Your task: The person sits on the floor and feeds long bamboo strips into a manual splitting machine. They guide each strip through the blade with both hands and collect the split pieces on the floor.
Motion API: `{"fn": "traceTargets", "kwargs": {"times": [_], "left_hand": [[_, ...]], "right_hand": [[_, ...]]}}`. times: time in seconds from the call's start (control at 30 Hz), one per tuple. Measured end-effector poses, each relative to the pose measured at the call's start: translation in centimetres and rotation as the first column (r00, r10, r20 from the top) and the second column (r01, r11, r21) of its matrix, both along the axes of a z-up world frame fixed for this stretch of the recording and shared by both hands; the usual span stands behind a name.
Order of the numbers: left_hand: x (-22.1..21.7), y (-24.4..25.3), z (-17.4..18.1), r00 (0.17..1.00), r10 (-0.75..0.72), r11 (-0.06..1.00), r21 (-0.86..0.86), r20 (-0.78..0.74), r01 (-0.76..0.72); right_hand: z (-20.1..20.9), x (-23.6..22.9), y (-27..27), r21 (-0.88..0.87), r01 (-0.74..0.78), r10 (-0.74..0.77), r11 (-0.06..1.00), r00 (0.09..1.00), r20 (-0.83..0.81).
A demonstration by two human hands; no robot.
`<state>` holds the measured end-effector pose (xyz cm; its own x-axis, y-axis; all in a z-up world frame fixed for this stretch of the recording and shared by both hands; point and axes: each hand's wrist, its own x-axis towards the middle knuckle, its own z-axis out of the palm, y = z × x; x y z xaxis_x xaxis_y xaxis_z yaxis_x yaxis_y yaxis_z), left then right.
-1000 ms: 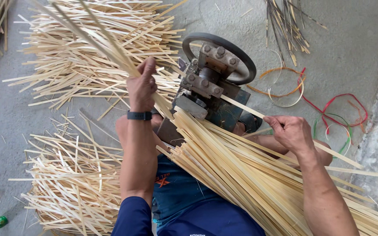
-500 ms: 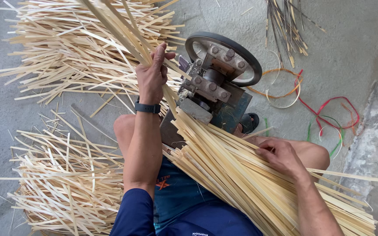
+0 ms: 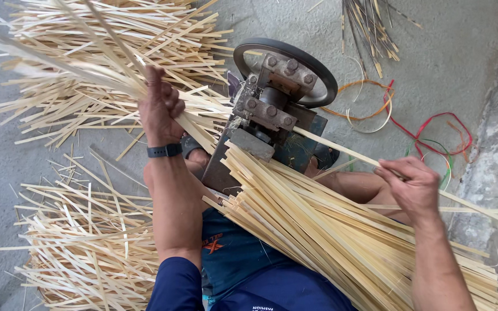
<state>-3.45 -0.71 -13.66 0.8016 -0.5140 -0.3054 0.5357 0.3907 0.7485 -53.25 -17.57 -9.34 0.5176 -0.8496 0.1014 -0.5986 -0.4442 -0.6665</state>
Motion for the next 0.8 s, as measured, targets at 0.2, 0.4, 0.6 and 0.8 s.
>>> {"fn": "traceTargets", "kwargs": {"times": [0.2, 0.4, 0.6, 0.8], "left_hand": [[-2.3, -1.7, 0.4, 0.984, -0.179, 0.972, 0.158, 0.012, 0.175], [-3.5, -3.4, 0.9, 0.972, -0.208, 0.971, 0.142, 0.112, 0.191], [-1.2, -4.3, 2.5, 0.985, -0.03, 0.976, 0.217, 0.171, -0.008], [10.2, -0.7, 7.9, 0.756, 0.202, 0.945, 0.079, 0.622, -0.318]], "right_hand": [[-0.8, 6.8, 1.1, -0.083, -0.151, 0.156, 0.985, 0.986, 0.055], [0.7, 8.6, 1.1, -0.029, -0.125, 0.125, 0.992, 0.992, 0.007], [1.9, 8.3, 1.4, -0.037, -0.121, 0.121, 0.992, 0.993, 0.007], [5.9, 8.5, 1.9, -0.103, -0.153, 0.158, 0.983, 0.987, 0.04]]}}
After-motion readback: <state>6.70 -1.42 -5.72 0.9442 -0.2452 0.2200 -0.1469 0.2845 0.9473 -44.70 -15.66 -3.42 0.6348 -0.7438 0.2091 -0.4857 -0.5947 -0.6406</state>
